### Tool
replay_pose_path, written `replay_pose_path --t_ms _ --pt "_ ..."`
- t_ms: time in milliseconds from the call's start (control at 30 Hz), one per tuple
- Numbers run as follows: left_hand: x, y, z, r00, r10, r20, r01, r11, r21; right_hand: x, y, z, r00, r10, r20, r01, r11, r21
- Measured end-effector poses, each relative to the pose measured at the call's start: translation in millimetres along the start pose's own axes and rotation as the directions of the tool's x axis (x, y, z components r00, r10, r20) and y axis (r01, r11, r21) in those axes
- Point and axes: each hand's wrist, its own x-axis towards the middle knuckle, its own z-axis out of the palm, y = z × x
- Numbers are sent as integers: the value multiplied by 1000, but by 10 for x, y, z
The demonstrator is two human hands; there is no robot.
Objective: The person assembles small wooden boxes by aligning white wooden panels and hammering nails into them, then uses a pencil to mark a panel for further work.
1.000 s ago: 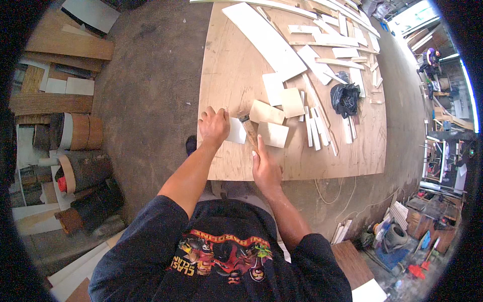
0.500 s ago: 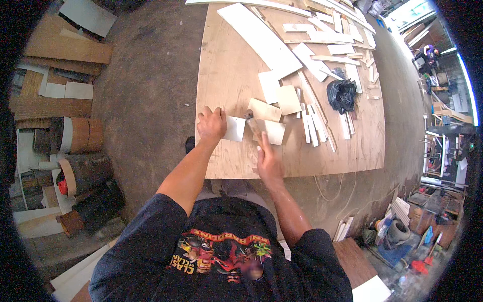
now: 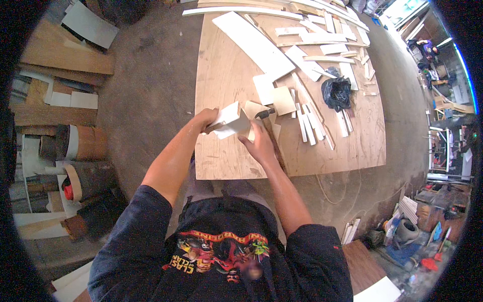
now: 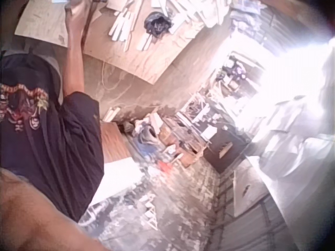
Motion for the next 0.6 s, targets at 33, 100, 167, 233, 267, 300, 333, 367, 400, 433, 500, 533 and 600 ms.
replay_pose_path --t_ms 33,100,167,233,267,300,333,367,400,433,500,533,600 --pt "-141 116 -76 995 -10 95 12 1000 -13 62 -64 8 990 139 8 -138 977 162" --pt "-311 244 -200 982 22 186 -16 999 -38 201 -176 -22 923 373 97 -373 804 462" --pt "-376 242 -376 957 75 281 -72 997 -21 343 -263 -86 937 347 24 -333 873 357" --pt "-426 296 -523 929 19 369 4 998 -61 449 -299 -172 931 365 -17 -336 873 354" --pt "-460 309 -556 909 -9 417 45 996 -77 482 -287 -211 929 371 -7 -340 860 380" --pt "-502 303 -577 917 -5 400 35 997 -67 511 -279 -251 926 377 3 -345 846 405" --pt "-567 302 -611 925 2 379 23 998 -61 544 -326 -305 926 377 14 -346 834 430" --pt "-631 305 -641 933 8 360 12 998 -54 541 -382 -397 916 397 53 -385 836 390" --pt "-689 312 -668 940 15 341 0 999 -46 550 -414 -452 928 368 61 -364 860 356" --pt "-718 300 -702 930 19 368 -6 999 -38 556 -453 -506 939 337 69 -341 883 323" --pt "-755 275 -755 897 55 440 -33 998 -58 570 -527 -566 941 322 101 -337 873 353" --pt "-795 280 -737 875 71 479 -44 997 -67 569 -595 -580 932 339 126 -360 838 410" --pt "-867 303 -643 884 75 461 -60 997 -47 538 -718 -660 895 401 196 -444 761 473"
